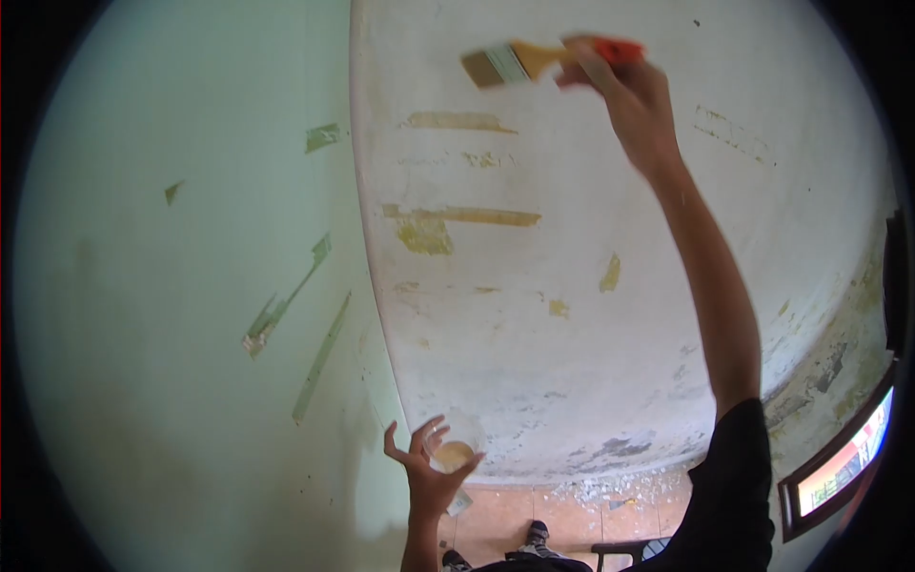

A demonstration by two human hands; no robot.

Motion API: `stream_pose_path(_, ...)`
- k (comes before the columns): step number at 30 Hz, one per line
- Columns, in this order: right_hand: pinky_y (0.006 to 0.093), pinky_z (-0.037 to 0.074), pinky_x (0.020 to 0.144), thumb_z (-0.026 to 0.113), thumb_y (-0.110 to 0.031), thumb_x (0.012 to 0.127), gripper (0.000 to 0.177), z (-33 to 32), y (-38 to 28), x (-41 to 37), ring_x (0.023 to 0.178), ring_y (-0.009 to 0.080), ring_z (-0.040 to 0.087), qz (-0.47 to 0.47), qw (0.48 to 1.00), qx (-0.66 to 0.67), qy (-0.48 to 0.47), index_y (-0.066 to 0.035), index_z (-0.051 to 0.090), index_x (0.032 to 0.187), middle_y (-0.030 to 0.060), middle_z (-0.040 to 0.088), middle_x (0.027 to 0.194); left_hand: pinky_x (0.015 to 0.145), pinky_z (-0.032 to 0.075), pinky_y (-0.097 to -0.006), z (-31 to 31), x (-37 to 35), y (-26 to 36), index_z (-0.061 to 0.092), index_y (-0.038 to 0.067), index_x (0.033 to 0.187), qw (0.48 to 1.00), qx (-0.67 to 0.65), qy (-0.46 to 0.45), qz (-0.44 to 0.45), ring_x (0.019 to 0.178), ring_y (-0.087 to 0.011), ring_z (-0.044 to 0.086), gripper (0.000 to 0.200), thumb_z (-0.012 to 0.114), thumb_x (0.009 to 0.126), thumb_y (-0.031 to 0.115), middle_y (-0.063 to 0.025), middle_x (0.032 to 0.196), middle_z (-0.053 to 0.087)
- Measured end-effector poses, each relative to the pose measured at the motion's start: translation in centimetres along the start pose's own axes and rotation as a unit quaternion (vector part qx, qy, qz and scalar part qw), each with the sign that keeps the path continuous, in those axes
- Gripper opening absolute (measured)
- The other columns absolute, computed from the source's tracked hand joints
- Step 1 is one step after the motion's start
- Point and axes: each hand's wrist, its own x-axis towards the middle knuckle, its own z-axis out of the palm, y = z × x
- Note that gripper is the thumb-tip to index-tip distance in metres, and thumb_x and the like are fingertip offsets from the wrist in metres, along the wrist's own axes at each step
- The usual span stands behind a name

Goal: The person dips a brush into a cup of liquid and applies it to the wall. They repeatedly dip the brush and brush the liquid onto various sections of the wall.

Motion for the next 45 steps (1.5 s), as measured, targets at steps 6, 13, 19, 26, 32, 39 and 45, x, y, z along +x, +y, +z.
stream_pose_path(6, 0.0376, 0.057, 0.077, 0.064, -0.019, 0.103, 0.017, 5.2, -6.0, 11.0, 0.088, 0.0273, 0.068, -0.276, 0.928, -0.230, -0.103, -0.006, 0.070, 0.112, 0.0154, 0.071, 0.104, 0.104, 0.051, -0.0479, -1.1, -2.6, -1.5, -0.001, 0.009, 0.149, 1.000, 0.009, -0.009, 0.004, 0.119, -0.0362, 0.060, 0.128, 0.097, 0.067, 0.010, -0.0225, 0.136, 0.051)
stream_pose_path(13, 0.0354, 0.062, 0.076, 0.064, -0.003, 0.095, 0.027, 7.4, -0.4, 11.4, 0.085, 0.0237, 0.072, -0.416, 0.762, -0.484, -0.111, -0.005, 0.065, 0.121, 0.0132, 0.071, 0.109, 0.109, 0.049, -0.0493, -1.8, -2.9, -1.3, -0.003, 0.014, 0.149, 1.000, -0.007, -0.016, 0.001, 0.121, -0.0337, 0.059, 0.128, 0.095, 0.066, 0.005, -0.0208, 0.136, 0.052)
stream_pose_path(19, 0.0353, 0.064, 0.074, 0.068, 0.004, 0.084, 0.035, 7.5, 0.9, 0.9, 0.085, 0.0233, 0.073, -0.439, 0.755, -0.452, -0.182, -0.004, 0.064, 0.118, 0.0125, 0.069, 0.115, 0.108, 0.049, -0.0494, -2.9, -2.2, -1.3, -0.002, 0.014, 0.149, 1.000, 0.005, -0.015, 0.010, 0.120, -0.0338, 0.059, 0.128, 0.096, 0.067, 0.006, -0.0207, 0.136, 0.052)
stream_pose_path(26, 0.0306, 0.058, 0.075, 0.064, -0.012, 0.102, 0.016, 5.0, -2.9, 8.9, 0.077, 0.0154, 0.068, -0.049, 0.962, -0.163, -0.212, 0.002, 0.066, 0.110, 0.0074, 0.070, 0.085, 0.108, 0.048, -0.0504, -3.5, -2.0, -1.8, -0.002, 0.014, 0.150, 1.000, 0.022, -0.014, 0.013, 0.120, -0.0343, 0.059, 0.128, 0.095, 0.068, 0.006, -0.0209, 0.136, 0.052)
stream_pose_path(32, 0.0348, 0.056, 0.075, 0.058, -0.014, 0.105, 0.019, 3.0, -4.5, 15.7, 0.081, 0.0239, 0.067, -0.127, 0.943, -0.298, -0.079, 0.003, 0.067, 0.105, 0.0127, 0.069, 0.093, 0.109, 0.047, -0.0508, -2.9, -2.0, -1.3, -0.001, 0.014, 0.149, 0.999, 0.008, -0.016, -0.034, 0.120, -0.0340, 0.058, 0.127, 0.095, 0.067, 0.006, -0.0207, 0.136, 0.051)
stream_pose_path(39, 0.0304, 0.065, 0.065, 0.070, 0.006, 0.082, 0.050, 1.9, 1.7, 6.2, 0.089, 0.0218, 0.074, -0.440, 0.707, -0.525, -0.174, -0.008, 0.062, 0.129, 0.0105, 0.069, 0.124, 0.109, 0.047, -0.0509, -2.3, -1.1, -2.4, 0.000, 0.015, 0.150, 0.998, -0.030, -0.019, -0.044, 0.121, -0.0333, 0.058, 0.127, 0.095, 0.067, 0.006, -0.0210, 0.136, 0.051)
stream_pose_path(45, 0.0351, 0.062, 0.075, 0.065, -0.005, 0.096, 0.018, 2.3, -2.6, -0.1, 0.083, 0.0242, 0.073, -0.248, 0.871, -0.312, -0.287, -0.002, 0.067, 0.114, 0.0151, 0.073, 0.103, 0.108, 0.047, -0.0501, -2.6, -0.9, -3.0, 0.000, 0.016, 0.150, 1.000, -0.001, -0.021, -0.014, 0.120, -0.0330, 0.058, 0.127, 0.095, 0.066, 0.005, -0.0207, 0.136, 0.051)
